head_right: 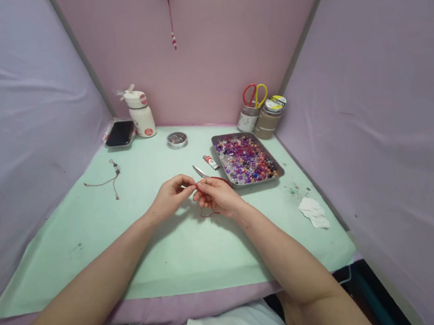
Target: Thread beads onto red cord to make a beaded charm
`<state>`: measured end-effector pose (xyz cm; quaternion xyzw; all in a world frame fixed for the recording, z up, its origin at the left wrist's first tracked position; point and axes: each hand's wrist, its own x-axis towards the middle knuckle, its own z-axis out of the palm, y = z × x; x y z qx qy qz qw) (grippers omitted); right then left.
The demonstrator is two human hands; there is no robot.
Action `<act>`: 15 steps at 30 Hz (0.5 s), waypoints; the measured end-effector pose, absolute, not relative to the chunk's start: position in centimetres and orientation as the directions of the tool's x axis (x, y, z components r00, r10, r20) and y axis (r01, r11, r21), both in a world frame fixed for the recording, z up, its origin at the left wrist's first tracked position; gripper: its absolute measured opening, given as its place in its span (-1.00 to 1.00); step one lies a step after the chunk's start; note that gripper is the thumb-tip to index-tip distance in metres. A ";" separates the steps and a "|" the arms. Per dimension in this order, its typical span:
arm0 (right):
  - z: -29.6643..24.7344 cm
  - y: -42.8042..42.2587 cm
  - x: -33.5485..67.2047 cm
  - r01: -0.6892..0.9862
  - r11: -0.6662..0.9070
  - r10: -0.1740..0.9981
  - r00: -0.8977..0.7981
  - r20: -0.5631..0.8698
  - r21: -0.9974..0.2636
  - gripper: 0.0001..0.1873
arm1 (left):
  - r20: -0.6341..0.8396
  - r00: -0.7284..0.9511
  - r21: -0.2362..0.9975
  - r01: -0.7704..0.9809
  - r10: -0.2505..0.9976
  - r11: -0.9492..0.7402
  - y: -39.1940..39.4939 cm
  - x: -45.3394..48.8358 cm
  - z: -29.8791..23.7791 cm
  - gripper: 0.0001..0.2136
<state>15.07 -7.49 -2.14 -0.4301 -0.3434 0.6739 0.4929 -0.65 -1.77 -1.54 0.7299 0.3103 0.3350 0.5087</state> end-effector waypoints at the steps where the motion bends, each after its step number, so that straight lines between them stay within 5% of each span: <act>1: -2.2 -7.5 15.1 -0.367 -0.277 0.960 -0.144 -0.240 -0.888 -0.66 | 0.180 0.582 0.947 0.116 0.793 -0.300 -1.8 -0.7 -1.6 -0.85; 15: -2.1 -7.5 15.9 -0.332 -0.395 0.913 -0.246 -0.326 -0.856 -0.65 | 0.281 0.641 0.906 0.069 0.714 -0.419 -1.4 -1.3 -1.4 -0.84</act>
